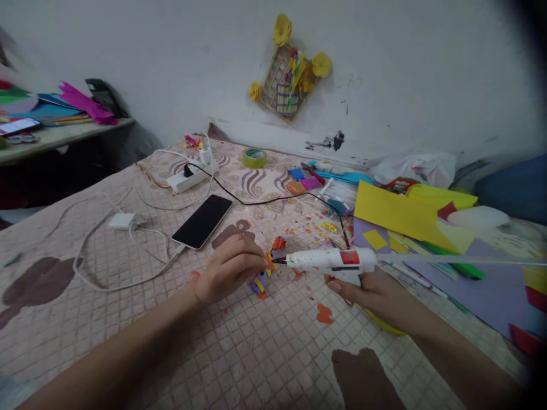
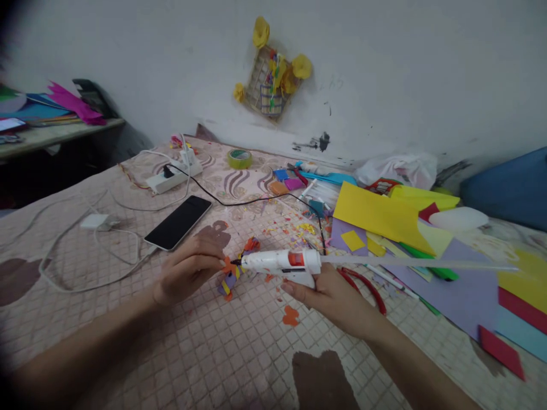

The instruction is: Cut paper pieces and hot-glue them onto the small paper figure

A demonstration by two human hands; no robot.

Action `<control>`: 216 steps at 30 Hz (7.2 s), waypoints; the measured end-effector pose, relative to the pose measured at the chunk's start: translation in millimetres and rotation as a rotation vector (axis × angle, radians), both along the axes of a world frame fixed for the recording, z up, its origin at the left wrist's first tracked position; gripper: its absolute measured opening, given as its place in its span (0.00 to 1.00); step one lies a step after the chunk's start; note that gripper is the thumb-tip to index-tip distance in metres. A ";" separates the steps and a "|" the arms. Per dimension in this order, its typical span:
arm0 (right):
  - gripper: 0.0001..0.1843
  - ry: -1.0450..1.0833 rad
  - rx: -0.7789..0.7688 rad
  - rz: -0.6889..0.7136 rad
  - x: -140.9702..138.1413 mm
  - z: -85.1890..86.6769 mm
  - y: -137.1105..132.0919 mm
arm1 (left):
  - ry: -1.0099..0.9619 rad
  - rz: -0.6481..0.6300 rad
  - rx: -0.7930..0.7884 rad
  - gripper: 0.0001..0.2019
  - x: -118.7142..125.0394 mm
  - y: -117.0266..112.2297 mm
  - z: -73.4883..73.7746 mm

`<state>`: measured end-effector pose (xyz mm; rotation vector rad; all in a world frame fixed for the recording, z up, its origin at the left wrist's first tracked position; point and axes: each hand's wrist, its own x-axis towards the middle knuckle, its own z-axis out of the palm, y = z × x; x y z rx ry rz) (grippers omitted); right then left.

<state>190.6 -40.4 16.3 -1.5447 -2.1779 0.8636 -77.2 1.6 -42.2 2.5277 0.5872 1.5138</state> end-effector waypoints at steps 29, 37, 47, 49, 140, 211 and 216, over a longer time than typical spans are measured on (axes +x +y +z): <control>0.23 -0.009 0.022 -0.092 17.8 -18.5 -1.2 | -0.216 0.075 -0.927 0.05 3.1 9.7 3.9; 0.25 -0.024 -0.009 -0.139 25.2 -23.8 -4.0 | 0.071 -0.012 -1.469 0.07 5.4 34.8 6.8; 0.23 0.009 0.021 -0.122 29.1 -23.4 -3.5 | 0.249 0.041 -1.455 0.08 13.2 45.1 10.0; 0.23 0.018 0.019 -0.113 29.2 -22.7 -3.4 | 0.255 0.051 -1.457 0.08 13.7 45.3 10.1; 0.27 0.037 -0.122 -0.205 34.7 -36.4 0.8 | -0.194 0.051 -1.300 0.05 -18.7 -3.8 5.2; 0.18 0.091 -0.076 -0.130 24.4 -12.9 -8.7 | -0.006 -0.077 -0.528 0.08 12.0 -18.3 20.2; 0.16 0.109 -0.087 -0.153 23.6 -12.8 -9.0 | -0.191 -0.117 -0.929 0.03 19.1 -21.3 14.3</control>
